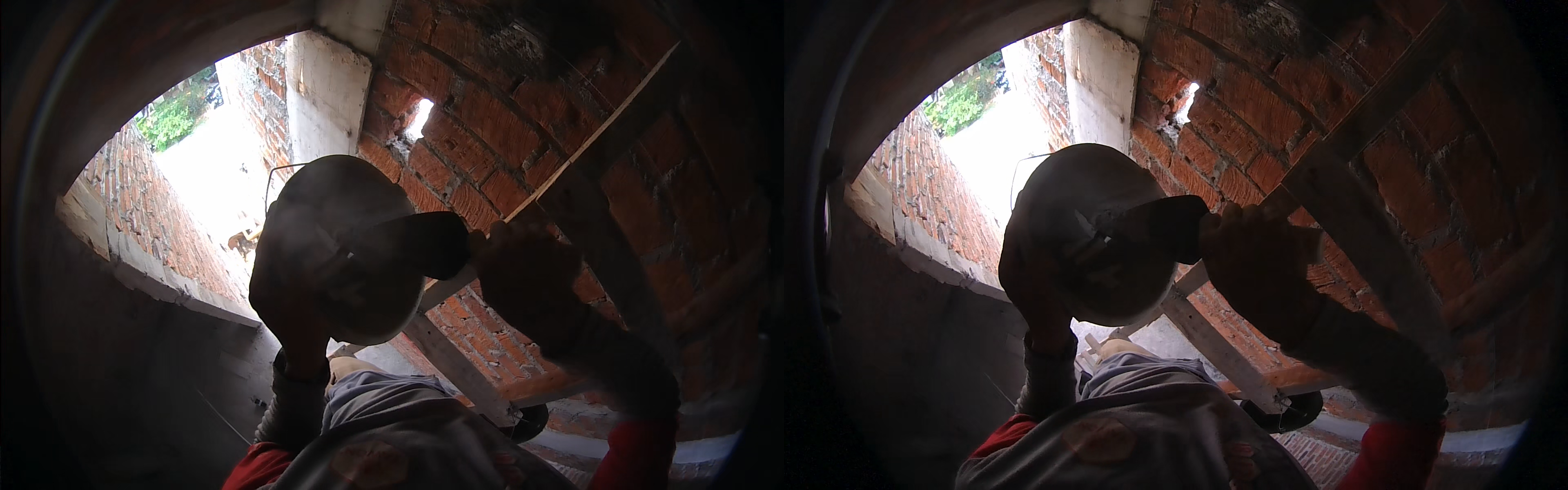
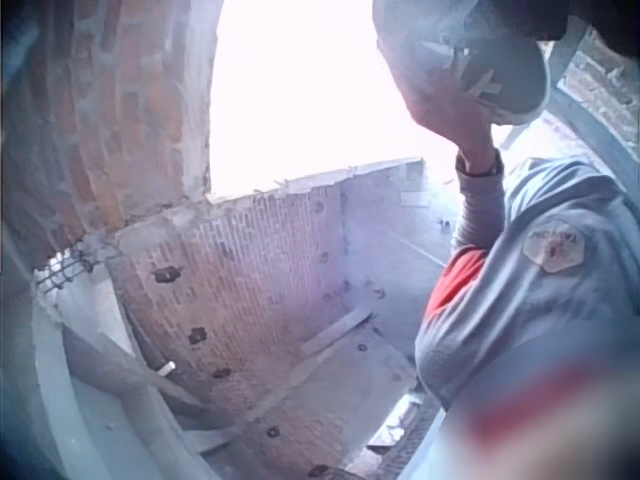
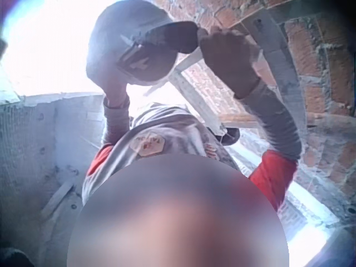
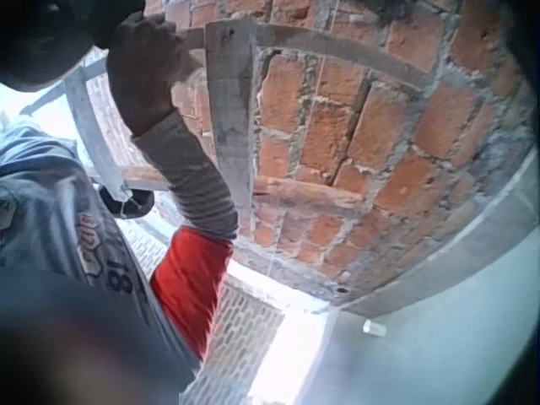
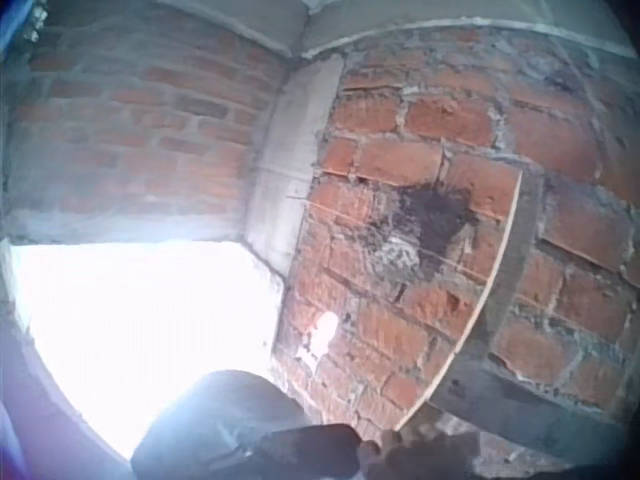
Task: The person scoops mortar from a bucket and applies it to a brick wall using a trowel. They repeatedly smooth the mortar into the joints and surface of the wall.
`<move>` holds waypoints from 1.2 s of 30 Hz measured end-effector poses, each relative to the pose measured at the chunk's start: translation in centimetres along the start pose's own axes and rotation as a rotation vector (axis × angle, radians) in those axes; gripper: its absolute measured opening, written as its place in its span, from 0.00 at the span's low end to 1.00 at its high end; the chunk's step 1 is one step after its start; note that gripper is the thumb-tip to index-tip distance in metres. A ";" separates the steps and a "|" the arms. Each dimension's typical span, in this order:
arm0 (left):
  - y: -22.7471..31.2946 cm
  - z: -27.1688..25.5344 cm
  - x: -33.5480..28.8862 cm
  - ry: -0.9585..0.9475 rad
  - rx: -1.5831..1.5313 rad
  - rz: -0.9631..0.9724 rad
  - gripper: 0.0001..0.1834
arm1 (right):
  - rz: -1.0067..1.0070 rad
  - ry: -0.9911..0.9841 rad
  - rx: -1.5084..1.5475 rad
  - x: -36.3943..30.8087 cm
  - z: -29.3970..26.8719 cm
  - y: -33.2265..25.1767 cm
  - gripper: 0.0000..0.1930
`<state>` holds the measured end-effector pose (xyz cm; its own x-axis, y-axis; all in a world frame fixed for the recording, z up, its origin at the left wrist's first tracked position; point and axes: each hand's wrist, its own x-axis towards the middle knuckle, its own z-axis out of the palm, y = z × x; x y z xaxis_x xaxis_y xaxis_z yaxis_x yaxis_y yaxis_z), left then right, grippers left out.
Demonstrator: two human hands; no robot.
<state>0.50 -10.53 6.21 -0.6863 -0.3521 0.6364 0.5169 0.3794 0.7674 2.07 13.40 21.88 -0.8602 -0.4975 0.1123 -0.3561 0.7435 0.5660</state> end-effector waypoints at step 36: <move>-2.9 3.6 1.4 0.093 -0.388 -0.296 0.26 | 0.501 -0.385 0.792 -4.2 -15.3 12.0 0.12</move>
<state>-3.78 -9.00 4.59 -0.7932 -0.4778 0.3775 0.4712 -0.0888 0.8776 6.96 17.60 40.72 -0.9865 0.0265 -0.1619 0.0582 0.9792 -0.1946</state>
